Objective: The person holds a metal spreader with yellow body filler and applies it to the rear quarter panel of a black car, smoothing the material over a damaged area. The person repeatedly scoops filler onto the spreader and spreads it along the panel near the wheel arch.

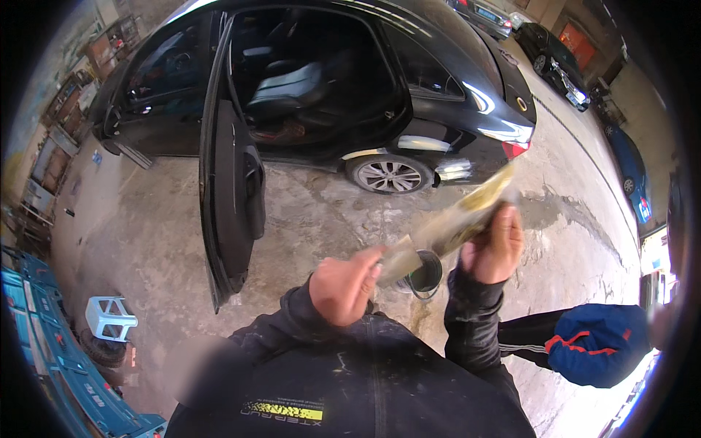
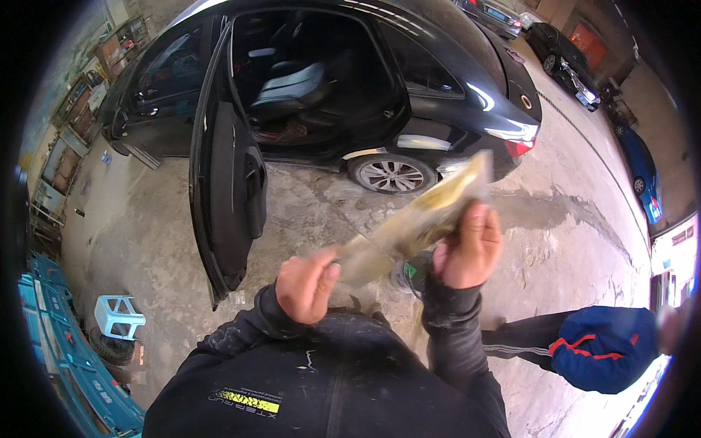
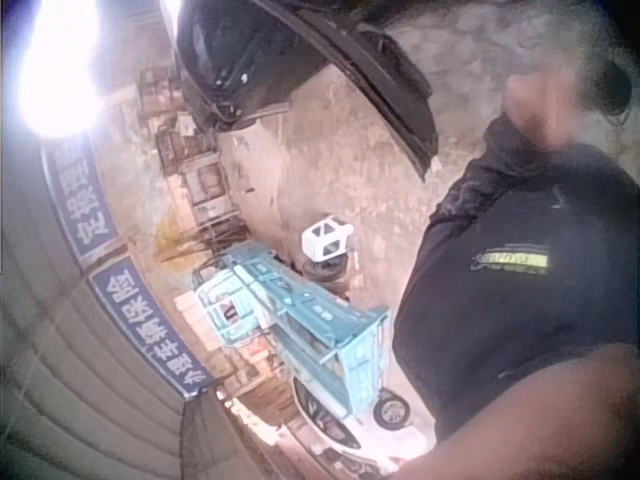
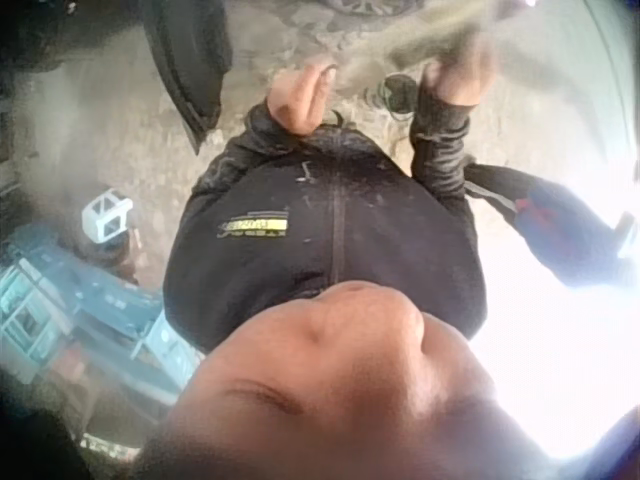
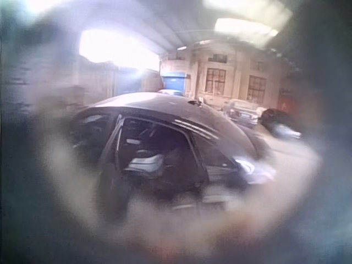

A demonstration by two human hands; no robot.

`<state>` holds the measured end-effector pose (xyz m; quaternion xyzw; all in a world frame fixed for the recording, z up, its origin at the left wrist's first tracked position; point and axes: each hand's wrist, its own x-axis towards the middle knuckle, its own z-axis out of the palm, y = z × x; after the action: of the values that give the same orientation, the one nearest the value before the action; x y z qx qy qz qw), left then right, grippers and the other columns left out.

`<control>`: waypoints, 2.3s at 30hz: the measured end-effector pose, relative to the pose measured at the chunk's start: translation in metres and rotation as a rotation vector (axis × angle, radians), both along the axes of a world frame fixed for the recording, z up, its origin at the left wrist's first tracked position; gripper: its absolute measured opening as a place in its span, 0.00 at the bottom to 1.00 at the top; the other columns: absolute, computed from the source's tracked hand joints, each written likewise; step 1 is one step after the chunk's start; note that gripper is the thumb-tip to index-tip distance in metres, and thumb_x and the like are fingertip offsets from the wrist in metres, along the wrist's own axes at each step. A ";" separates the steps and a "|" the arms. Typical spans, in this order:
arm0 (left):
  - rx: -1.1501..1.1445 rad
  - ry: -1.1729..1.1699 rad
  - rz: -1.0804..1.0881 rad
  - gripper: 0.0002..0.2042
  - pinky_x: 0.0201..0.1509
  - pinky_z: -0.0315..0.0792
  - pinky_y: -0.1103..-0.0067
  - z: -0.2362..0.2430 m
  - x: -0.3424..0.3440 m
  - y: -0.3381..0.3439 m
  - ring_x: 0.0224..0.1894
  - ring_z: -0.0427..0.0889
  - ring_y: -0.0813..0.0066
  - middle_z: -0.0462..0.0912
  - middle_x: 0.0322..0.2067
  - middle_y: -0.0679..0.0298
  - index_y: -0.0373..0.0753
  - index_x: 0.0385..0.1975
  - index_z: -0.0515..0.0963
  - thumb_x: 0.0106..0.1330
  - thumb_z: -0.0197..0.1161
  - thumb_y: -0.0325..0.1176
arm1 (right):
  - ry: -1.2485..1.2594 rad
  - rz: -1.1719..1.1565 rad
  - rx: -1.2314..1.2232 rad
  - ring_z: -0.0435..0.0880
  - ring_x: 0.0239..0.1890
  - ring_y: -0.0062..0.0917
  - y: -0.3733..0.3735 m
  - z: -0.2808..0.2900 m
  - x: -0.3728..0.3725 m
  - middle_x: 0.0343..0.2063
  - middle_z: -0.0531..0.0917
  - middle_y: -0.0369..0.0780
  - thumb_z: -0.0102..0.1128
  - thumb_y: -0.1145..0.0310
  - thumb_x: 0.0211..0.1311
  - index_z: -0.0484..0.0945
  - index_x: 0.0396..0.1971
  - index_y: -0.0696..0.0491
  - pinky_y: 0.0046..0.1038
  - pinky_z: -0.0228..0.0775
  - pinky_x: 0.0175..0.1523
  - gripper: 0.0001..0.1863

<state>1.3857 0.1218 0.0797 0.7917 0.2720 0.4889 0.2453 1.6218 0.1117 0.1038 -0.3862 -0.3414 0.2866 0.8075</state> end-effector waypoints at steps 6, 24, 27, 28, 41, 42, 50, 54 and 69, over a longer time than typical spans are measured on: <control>-0.458 -0.374 0.066 0.16 0.33 0.64 0.85 -0.002 -0.002 0.010 0.31 0.69 0.87 0.77 0.28 0.72 0.28 0.54 0.75 0.79 0.55 0.35 | -0.781 0.016 0.060 0.89 0.43 0.30 -0.023 -0.001 -0.040 0.43 0.89 0.48 0.59 0.64 0.74 0.84 0.49 0.63 0.26 0.77 0.50 0.17; -0.245 -0.319 0.384 0.16 0.36 0.77 0.81 -0.004 -0.002 0.021 0.31 0.83 0.77 0.85 0.33 0.58 0.28 0.55 0.71 0.80 0.51 0.35 | -1.241 -0.074 0.198 0.87 0.53 0.46 -0.006 0.021 -0.067 0.44 0.88 0.49 0.58 0.87 0.52 0.85 0.49 0.59 0.37 0.80 0.57 0.22; -0.452 -0.446 0.195 0.17 0.34 0.76 0.85 0.003 -0.005 0.013 0.33 0.82 0.82 0.84 0.37 0.63 0.29 0.56 0.73 0.80 0.53 0.38 | -1.129 0.257 0.041 0.86 0.55 0.45 0.000 0.023 -0.037 0.46 0.89 0.47 0.64 0.77 0.59 0.85 0.50 0.57 0.36 0.77 0.60 0.18; -0.527 -0.517 0.148 0.17 0.34 0.76 0.85 0.005 -0.006 0.011 0.33 0.82 0.83 0.84 0.38 0.64 0.30 0.57 0.73 0.80 0.53 0.38 | -1.104 0.309 -0.001 0.85 0.56 0.44 0.002 0.020 -0.030 0.46 0.88 0.47 0.66 0.70 0.62 0.85 0.50 0.58 0.36 0.75 0.62 0.17; -0.214 -0.513 0.391 0.16 0.35 0.79 0.80 -0.004 0.004 0.009 0.34 0.83 0.76 0.82 0.37 0.60 0.28 0.58 0.70 0.79 0.53 0.35 | -0.340 0.240 -0.352 0.71 0.32 0.12 -0.012 -0.049 -0.029 0.31 0.82 0.30 0.57 0.65 0.76 0.82 0.40 0.61 0.17 0.62 0.38 0.13; -0.085 -0.449 0.399 0.16 0.33 0.78 0.79 -0.005 0.005 0.007 0.32 0.83 0.74 0.82 0.35 0.59 0.28 0.57 0.70 0.79 0.53 0.33 | -0.244 0.278 -0.372 0.71 0.32 0.11 -0.008 -0.053 -0.039 0.30 0.81 0.30 0.58 0.65 0.76 0.82 0.39 0.61 0.17 0.62 0.39 0.14; 0.083 0.067 0.029 0.12 0.27 0.73 0.72 -0.002 -0.012 0.004 0.21 0.81 0.59 0.82 0.28 0.50 0.26 0.51 0.76 0.75 0.57 0.28 | -0.033 0.073 -0.096 0.78 0.33 0.14 0.013 -0.007 -0.016 0.32 0.84 0.35 0.55 0.64 0.77 0.80 0.36 0.59 0.20 0.69 0.40 0.14; -0.359 -0.162 0.145 0.16 0.35 0.71 0.80 -0.006 -0.016 0.006 0.31 0.77 0.82 0.83 0.30 0.61 0.26 0.53 0.75 0.79 0.55 0.35 | -0.443 -0.046 0.099 0.87 0.42 0.27 0.001 0.004 -0.033 0.40 0.88 0.43 0.57 0.67 0.75 0.82 0.46 0.63 0.26 0.77 0.50 0.13; -0.044 -0.444 0.488 0.13 0.36 0.78 0.77 -0.019 0.001 0.015 0.32 0.85 0.71 0.84 0.35 0.52 0.28 0.56 0.67 0.79 0.50 0.31 | -1.150 -0.260 -0.073 0.90 0.44 0.43 0.004 -0.010 -0.058 0.44 0.88 0.51 0.61 0.85 0.55 0.84 0.52 0.60 0.33 0.82 0.48 0.22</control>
<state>1.3871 0.1367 0.0612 0.5719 0.4039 0.6878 0.1915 1.5641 0.1157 0.0941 -0.5459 -0.6642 -0.0584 0.5074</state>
